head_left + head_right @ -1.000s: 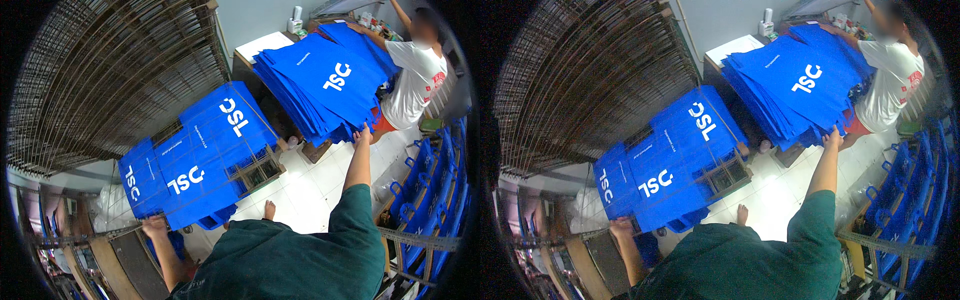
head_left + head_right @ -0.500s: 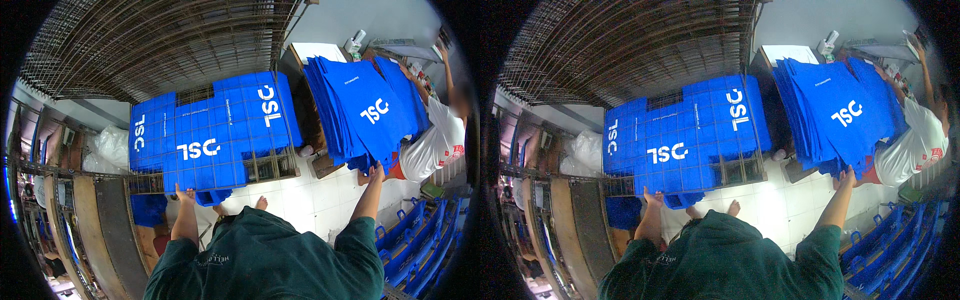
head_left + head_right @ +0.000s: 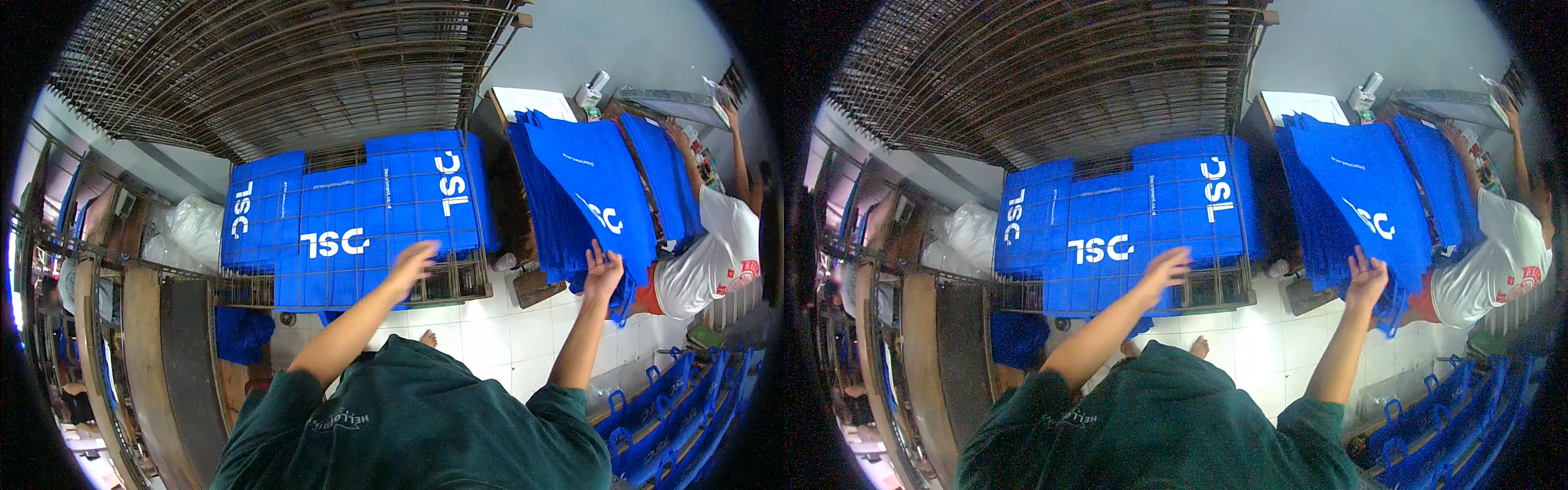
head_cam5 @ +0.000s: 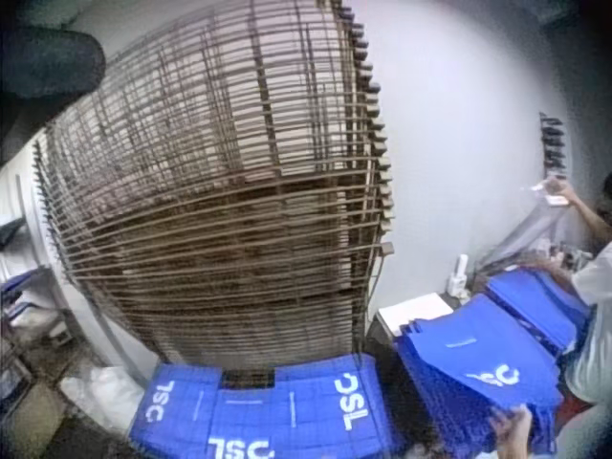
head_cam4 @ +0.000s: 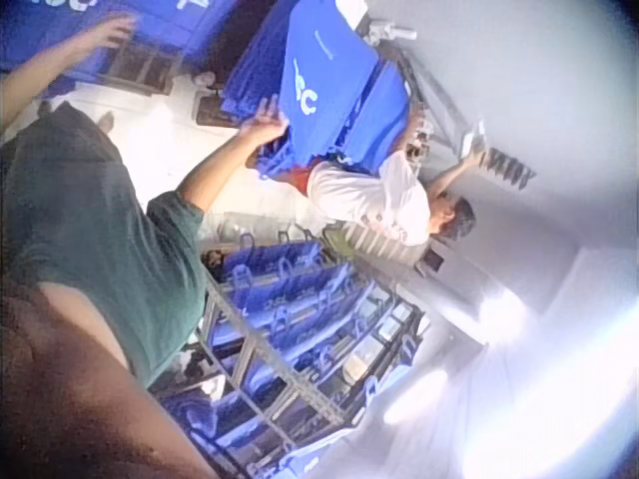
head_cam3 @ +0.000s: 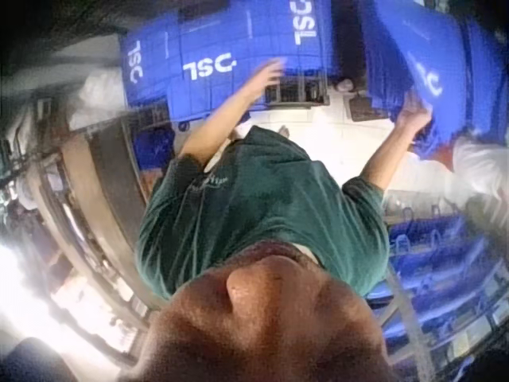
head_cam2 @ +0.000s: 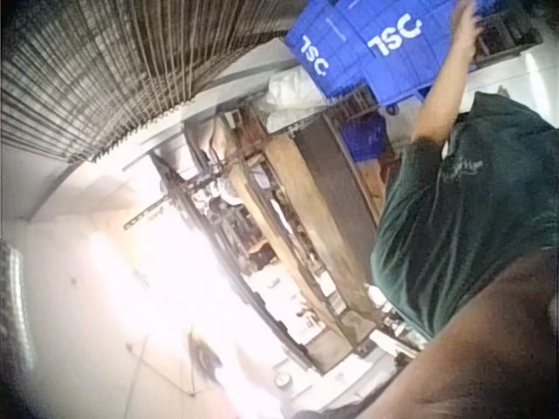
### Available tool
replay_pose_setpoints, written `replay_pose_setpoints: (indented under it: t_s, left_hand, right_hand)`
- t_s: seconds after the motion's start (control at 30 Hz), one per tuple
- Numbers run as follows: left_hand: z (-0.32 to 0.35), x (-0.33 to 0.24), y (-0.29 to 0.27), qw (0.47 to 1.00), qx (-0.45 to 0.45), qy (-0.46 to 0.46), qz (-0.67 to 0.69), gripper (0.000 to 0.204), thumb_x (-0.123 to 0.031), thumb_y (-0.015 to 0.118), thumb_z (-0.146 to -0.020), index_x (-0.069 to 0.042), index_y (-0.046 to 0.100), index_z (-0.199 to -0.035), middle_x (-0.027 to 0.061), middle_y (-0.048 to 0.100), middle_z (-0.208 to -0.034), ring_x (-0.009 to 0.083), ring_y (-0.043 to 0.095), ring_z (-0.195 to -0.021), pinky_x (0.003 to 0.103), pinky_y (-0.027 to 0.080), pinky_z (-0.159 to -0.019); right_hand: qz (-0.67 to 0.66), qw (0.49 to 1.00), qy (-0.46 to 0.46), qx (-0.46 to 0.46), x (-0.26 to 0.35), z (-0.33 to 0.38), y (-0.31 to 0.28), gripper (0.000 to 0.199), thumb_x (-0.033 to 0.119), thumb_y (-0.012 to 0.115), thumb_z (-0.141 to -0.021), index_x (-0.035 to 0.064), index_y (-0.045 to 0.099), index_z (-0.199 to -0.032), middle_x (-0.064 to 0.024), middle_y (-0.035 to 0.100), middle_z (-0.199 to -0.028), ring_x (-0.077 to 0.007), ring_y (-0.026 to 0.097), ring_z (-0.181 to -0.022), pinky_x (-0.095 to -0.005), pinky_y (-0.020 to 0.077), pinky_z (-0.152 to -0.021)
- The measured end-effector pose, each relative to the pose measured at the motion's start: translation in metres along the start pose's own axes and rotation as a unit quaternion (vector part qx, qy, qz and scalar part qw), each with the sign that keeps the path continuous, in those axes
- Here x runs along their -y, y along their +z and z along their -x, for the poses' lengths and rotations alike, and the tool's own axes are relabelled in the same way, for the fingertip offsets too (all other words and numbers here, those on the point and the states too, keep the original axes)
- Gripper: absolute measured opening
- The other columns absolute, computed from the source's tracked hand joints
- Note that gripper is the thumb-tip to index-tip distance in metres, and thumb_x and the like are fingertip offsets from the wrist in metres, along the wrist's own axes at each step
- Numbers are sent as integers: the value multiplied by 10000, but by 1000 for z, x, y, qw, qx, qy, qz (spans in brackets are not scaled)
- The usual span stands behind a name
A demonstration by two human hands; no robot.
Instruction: The person repeatedly picks up blue tote bags from a stack, unfolds them, and folds them flat. They then place the folded bags onto a metal wire rack. The task is performed continuously in a repetitive manner.
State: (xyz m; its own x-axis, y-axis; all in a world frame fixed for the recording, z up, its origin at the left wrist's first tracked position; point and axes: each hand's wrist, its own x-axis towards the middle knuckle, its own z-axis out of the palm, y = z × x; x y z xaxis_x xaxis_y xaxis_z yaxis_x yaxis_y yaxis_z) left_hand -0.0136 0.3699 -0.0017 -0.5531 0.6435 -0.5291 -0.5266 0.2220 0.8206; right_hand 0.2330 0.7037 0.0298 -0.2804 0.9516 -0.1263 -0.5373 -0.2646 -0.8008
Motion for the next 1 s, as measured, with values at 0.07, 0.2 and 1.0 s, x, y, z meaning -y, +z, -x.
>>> replay_pose_setpoints:
  t_s: [0.07, 0.2, 1.0]
  left_hand:
    - [-5, -42, 63, 986, 149, -37, -59, 807, -642, 491, -766, -123, 307, -1357, 165, 416, -1302, 295, 409, -1187, 438, 368, -934]
    - [-9, -97, 150, 945, 318, -55, -51, 838, -695, 487, -726, -35, 448, -1240, 165, 481, -1240, 265, 434, -1165, 416, 400, -883]
    - [152, -161, -258, 976, 133, 169, 24, 676, -45, 596, -701, -55, 331, -1323, 122, 526, -1177, 223, 534, -1040, 343, 417, -915]
  right_hand:
    - [24, 998, -23, 47, -12, 43, 27, 156, 181, 454, -826, 40, 520, -837, -142, 576, -1040, -347, 558, -1015, -417, 501, -751]
    - [210, 957, -184, 77, -51, 130, 59, 232, 132, 490, -818, -13, 553, -987, -138, 582, -1028, -286, 573, -944, -382, 506, -735]
    - [100, 916, 189, 339, -122, 250, 170, 880, -15, 501, -524, 61, 273, -1371, -125, 440, -1286, -230, 464, -1152, -337, 377, -987]
